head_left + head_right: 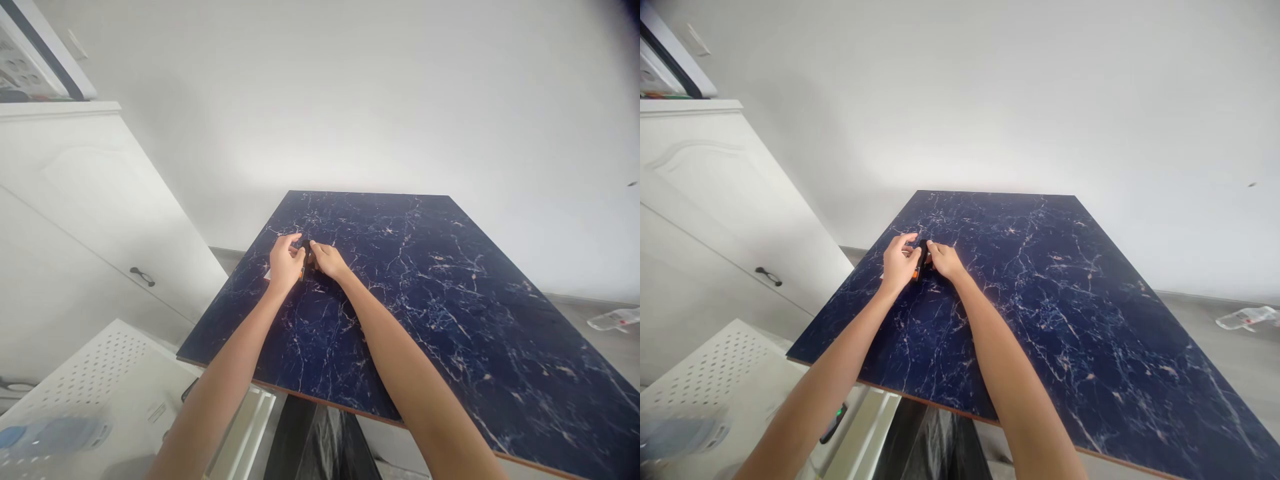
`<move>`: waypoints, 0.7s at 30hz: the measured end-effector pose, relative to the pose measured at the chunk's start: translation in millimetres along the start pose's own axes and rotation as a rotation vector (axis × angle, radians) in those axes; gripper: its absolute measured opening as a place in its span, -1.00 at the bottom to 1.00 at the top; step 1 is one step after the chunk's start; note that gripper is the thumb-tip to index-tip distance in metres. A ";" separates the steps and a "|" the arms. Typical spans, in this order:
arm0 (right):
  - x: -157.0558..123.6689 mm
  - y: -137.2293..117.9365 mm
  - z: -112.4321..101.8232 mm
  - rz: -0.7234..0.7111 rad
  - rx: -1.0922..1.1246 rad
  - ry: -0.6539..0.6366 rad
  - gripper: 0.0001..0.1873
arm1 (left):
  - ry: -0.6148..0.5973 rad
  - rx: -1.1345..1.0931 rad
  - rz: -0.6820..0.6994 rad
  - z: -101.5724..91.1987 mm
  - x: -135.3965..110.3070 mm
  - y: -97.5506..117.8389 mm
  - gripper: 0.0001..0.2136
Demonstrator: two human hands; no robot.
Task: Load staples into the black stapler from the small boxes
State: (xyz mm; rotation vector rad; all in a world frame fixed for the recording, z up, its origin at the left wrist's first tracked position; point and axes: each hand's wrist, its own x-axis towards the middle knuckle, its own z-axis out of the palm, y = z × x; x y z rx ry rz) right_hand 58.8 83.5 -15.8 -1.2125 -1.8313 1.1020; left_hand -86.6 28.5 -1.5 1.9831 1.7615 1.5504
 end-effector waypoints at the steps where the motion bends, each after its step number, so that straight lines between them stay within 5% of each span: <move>1: 0.1 0.6 0.3 -0.018 -0.028 0.009 -0.36 | 0.002 0.001 0.002 -2.0 1.4 0.4 -0.69; 7: 0.1 6.7 3.5 -0.050 0.000 0.148 -0.53 | -0.032 0.263 -0.042 -34.5 11.2 10.8 -0.70; 10: -1.0 9.3 4.5 -0.061 0.127 0.234 -0.56 | -0.250 0.489 -0.125 -54.6 13.2 17.0 -0.66; 14: 0.0 10.1 4.1 -0.085 0.359 0.160 -0.53 | -0.560 0.666 -0.192 -70.3 11.9 18.7 -0.64; 17: 1.6 10.1 2.5 -0.053 0.507 0.157 -0.46 | -0.681 0.710 -0.235 -73.2 11.5 13.7 -0.66; 21: -3.6 6.4 1.5 -0.083 0.249 0.265 -0.38 | -0.676 0.740 -0.271 -69.0 12.2 1.6 -0.60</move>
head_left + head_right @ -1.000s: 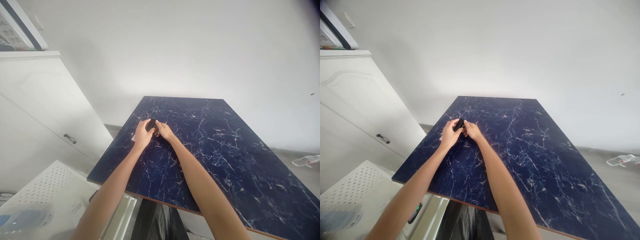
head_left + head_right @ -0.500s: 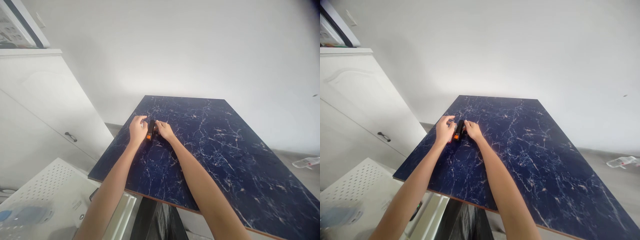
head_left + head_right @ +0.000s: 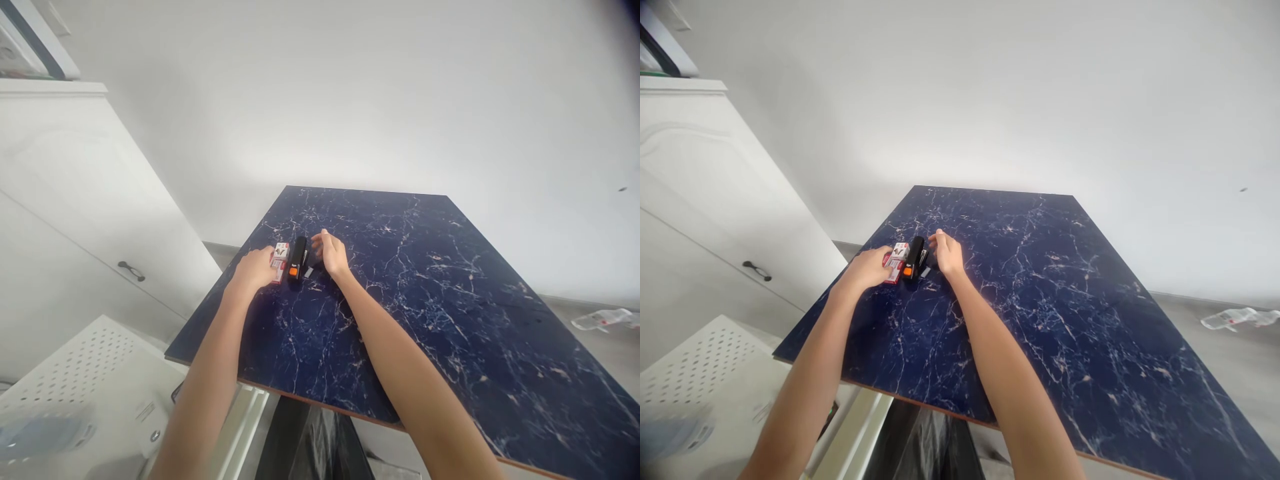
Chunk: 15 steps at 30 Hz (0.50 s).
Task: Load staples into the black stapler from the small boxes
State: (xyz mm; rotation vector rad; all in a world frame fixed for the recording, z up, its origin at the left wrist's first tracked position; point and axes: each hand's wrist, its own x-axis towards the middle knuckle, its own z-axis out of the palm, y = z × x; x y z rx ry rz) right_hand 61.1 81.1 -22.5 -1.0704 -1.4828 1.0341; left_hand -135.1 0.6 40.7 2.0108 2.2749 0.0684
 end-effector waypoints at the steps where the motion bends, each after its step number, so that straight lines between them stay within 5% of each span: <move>1: -2.3 -2.1 0.2 -0.027 -0.107 -0.023 -0.38 | 0.014 -0.003 -0.007 2.5 2.5 -1.1 -0.57; 6: -10.1 -9.4 3.8 -0.101 -0.278 -0.267 -0.67 | 0.357 -0.125 -0.041 7.2 12.4 -3.0 -0.57; 10: -8.1 -6.1 3.4 -0.090 -0.244 -0.317 -0.52 | 0.715 -0.299 0.015 -0.2 10.7 3.5 -0.61; 15: -1.7 -2.1 -0.3 -0.010 -0.056 -0.383 -0.40 | 0.856 -0.395 0.283 3.8 -3.2 31.7 -0.58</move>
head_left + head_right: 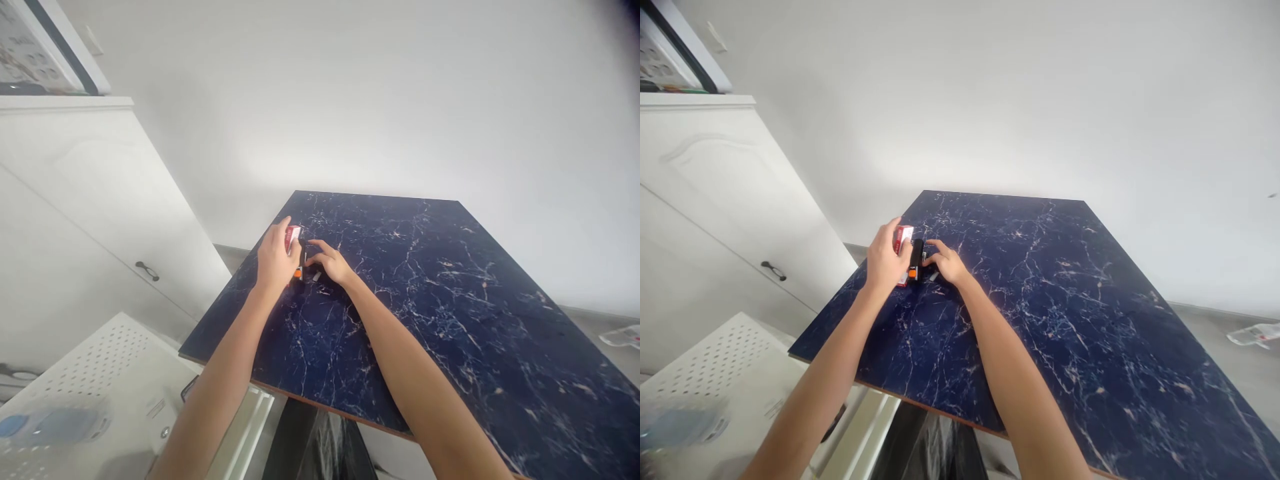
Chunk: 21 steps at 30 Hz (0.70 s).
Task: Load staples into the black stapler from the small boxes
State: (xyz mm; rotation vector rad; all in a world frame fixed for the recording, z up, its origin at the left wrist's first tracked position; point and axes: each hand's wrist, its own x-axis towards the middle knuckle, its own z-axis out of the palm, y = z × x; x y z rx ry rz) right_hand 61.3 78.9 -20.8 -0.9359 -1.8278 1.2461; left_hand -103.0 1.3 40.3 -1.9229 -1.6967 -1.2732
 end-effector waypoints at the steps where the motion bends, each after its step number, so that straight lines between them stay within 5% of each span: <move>1: 1.5 1.3 -1.7 0.009 0.103 0.011 -0.35 | -0.010 -0.031 0.044 4.8 -4.3 6.7 -0.57; 5: 7.5 10.0 -11.2 0.015 0.442 0.306 -0.26 | -0.169 -0.110 0.249 31.0 -21.3 27.1 -0.66; 9: 10.0 15.7 -17.0 0.038 0.401 0.566 -0.34 | -0.316 0.032 0.292 41.4 -26.6 31.5 -0.62; 12: 10.7 14.3 -14.4 0.078 0.324 0.628 -0.43 | -0.327 0.112 0.157 29.3 -19.9 22.5 -0.51; 17: 8.7 9.9 -6.6 0.067 0.082 0.525 -0.57 | -0.391 0.268 -0.277 9.5 -2.9 -10.2 -0.37; 21: 4.9 8.2 -1.7 0.019 -0.291 0.500 -0.65 | -0.480 0.222 -0.384 16.2 0.0 -32.2 -0.44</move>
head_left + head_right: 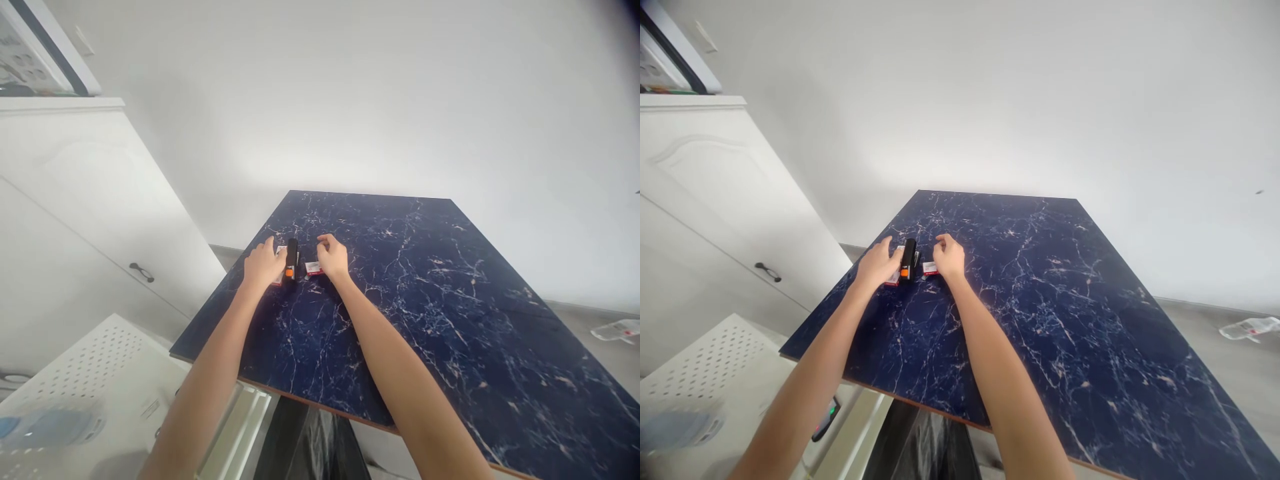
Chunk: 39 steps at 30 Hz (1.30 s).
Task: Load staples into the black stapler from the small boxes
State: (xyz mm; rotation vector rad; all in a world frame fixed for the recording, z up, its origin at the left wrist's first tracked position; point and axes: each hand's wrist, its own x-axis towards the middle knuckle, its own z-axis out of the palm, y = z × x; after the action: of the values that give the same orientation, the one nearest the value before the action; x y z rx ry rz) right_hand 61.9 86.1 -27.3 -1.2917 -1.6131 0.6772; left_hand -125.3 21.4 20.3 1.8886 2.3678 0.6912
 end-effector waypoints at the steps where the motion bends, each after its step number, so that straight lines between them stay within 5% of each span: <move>1: -1.1 -0.6 0.5 -0.013 -0.077 0.014 -0.67 | -0.030 -0.034 0.006 3.9 2.9 -2.7 -0.47; 6: -2.8 -4.8 -0.3 0.025 -0.152 -0.028 -0.65 | -0.160 -0.259 0.102 21.2 17.6 -13.5 -0.51; 10: -2.5 -7.9 -4.0 0.042 -0.082 -0.061 -0.60 | -0.121 -0.341 0.078 24.7 20.0 -14.9 -0.54; 18: -0.8 -2.7 1.8 -0.075 -0.018 -0.205 -0.76 | -0.173 -0.219 0.287 13.4 2.2 -0.1 -0.35; 23: -2.5 -2.0 3.4 -0.194 0.052 -0.368 -0.61 | -0.128 -0.191 0.340 13.4 4.4 0.1 -0.61; 27: -5.6 -4.9 1.9 -0.253 -0.008 -0.426 -0.56 | -0.031 -0.074 0.271 14.5 -0.6 3.4 -0.60; 39: -3.1 3.7 6.9 -0.236 -0.255 -0.153 -0.50 | -0.117 0.118 0.220 7.5 -9.2 11.8 -0.45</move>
State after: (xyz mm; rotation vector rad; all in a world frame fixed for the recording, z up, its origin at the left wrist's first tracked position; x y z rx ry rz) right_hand 57.3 85.1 -34.4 -1.2230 -1.9912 0.4438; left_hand -109.9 17.1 15.6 2.1953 2.1972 0.4458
